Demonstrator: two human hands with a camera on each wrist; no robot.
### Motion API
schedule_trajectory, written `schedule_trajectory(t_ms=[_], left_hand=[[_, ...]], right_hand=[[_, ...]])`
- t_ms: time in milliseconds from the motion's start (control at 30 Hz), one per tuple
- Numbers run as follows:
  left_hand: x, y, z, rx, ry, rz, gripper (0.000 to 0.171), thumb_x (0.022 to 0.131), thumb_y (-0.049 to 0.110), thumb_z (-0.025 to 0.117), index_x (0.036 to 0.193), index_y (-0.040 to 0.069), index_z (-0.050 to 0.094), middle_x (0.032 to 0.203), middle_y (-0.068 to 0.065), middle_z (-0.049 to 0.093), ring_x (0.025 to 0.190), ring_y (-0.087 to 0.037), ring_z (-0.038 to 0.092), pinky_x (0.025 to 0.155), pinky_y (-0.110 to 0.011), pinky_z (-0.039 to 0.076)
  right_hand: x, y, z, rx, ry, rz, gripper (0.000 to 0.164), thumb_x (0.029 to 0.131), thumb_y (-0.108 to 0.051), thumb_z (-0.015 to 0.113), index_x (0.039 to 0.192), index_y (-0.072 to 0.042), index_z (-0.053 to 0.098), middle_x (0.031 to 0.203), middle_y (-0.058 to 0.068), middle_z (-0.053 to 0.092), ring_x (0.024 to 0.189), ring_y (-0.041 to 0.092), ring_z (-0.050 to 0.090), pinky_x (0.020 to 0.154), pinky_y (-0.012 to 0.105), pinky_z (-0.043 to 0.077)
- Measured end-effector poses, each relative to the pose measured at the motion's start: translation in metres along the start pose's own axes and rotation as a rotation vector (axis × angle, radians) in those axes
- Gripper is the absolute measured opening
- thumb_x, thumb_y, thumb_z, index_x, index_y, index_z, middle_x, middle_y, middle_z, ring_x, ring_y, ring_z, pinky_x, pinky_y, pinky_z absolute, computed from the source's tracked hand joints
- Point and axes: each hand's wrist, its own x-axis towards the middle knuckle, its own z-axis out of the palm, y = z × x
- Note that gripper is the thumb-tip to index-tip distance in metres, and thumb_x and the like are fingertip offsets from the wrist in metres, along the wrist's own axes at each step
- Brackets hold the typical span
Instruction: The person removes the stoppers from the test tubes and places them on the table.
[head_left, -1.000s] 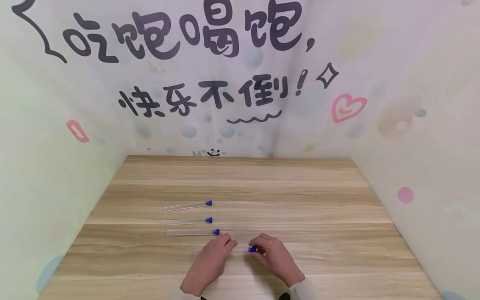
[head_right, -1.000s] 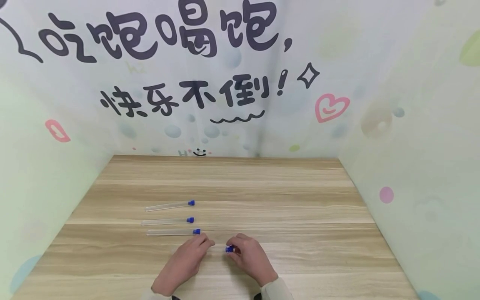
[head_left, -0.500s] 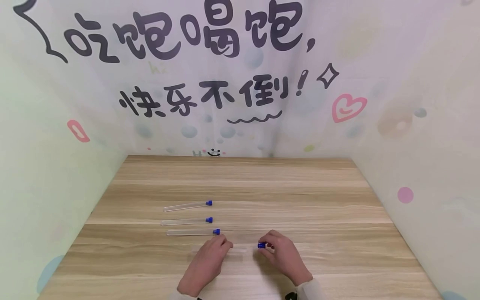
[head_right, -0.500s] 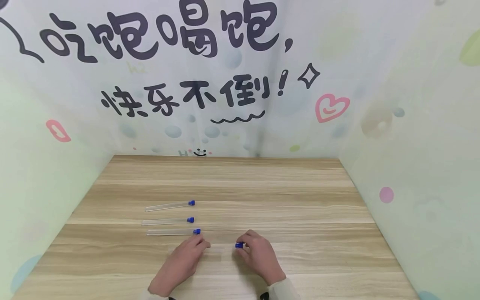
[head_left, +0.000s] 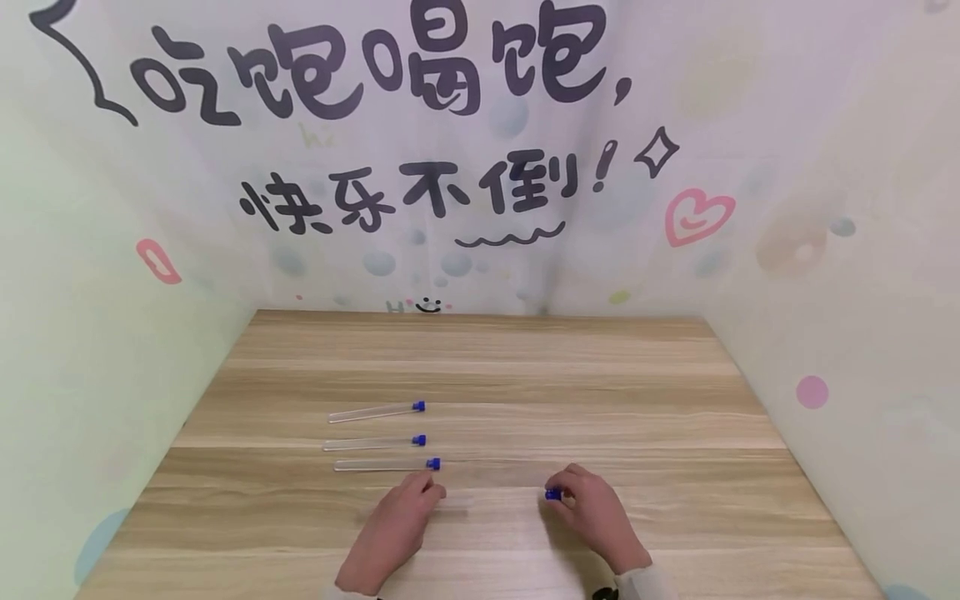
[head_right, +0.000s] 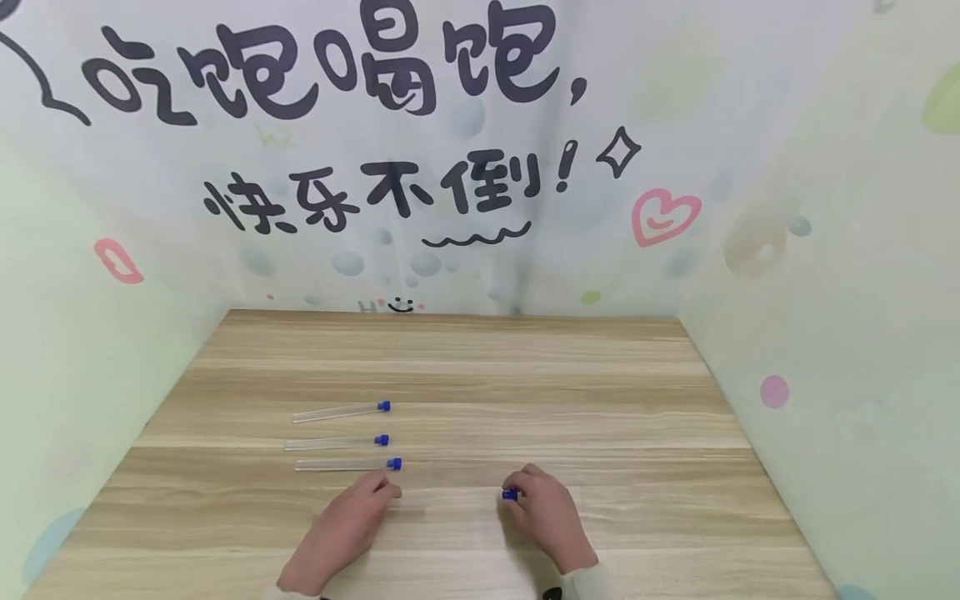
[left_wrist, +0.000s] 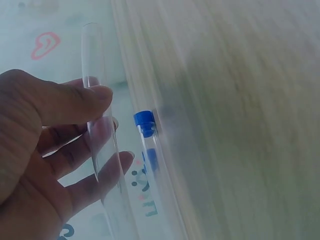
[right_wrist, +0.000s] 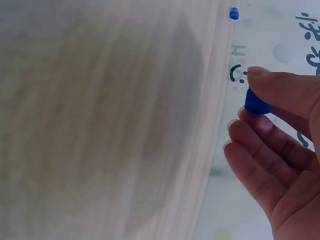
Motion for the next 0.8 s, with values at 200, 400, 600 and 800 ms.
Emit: schedule_trajectory(t_ms=[200,400,600,800], left_hand=[[-0.005,-0.004,0.002,-0.012,0.012,-0.010,0.017,0.082,-0.004,0.065,0.093,0.008,0.066,0.085,0.002,0.052,0.079,-0.012,0.052,0.063,-0.024,0.047],[-0.008,-0.006,0.003,-0.020,-0.004,-0.003,0.014,0.084,-0.003,0.063,0.091,0.008,0.066,0.081,0.005,0.048,0.073,-0.009,0.047,0.060,-0.022,0.045],[-0.011,-0.007,0.002,-0.021,-0.035,-0.008,0.012,0.085,-0.001,0.063,0.090,0.010,0.065,0.079,0.006,0.047,0.069,-0.008,0.045,0.057,-0.023,0.043],[-0.012,-0.008,0.004,-0.021,-0.066,-0.031,0.012,0.085,0.000,0.063,0.090,0.011,0.066,0.079,0.006,0.048,0.070,-0.008,0.047,0.057,-0.023,0.043]], right_hand=[[-0.004,0.001,0.000,-0.049,-0.091,0.070,0.015,0.072,-0.012,0.079,0.082,-0.015,0.069,0.077,-0.011,0.056,0.069,0.002,0.052,0.063,0.020,0.047],[-0.007,0.003,0.001,-0.041,-0.119,0.079,0.014,0.071,-0.011,0.080,0.079,-0.015,0.069,0.078,-0.010,0.059,0.068,0.002,0.053,0.063,0.021,0.047],[-0.009,0.006,0.004,-0.027,-0.141,0.073,0.014,0.070,-0.010,0.079,0.078,-0.016,0.070,0.079,-0.009,0.060,0.069,0.002,0.053,0.064,0.021,0.047],[-0.011,0.007,0.005,-0.017,-0.150,0.049,0.013,0.070,-0.010,0.079,0.076,-0.017,0.069,0.078,-0.010,0.059,0.070,0.002,0.054,0.065,0.022,0.048]])
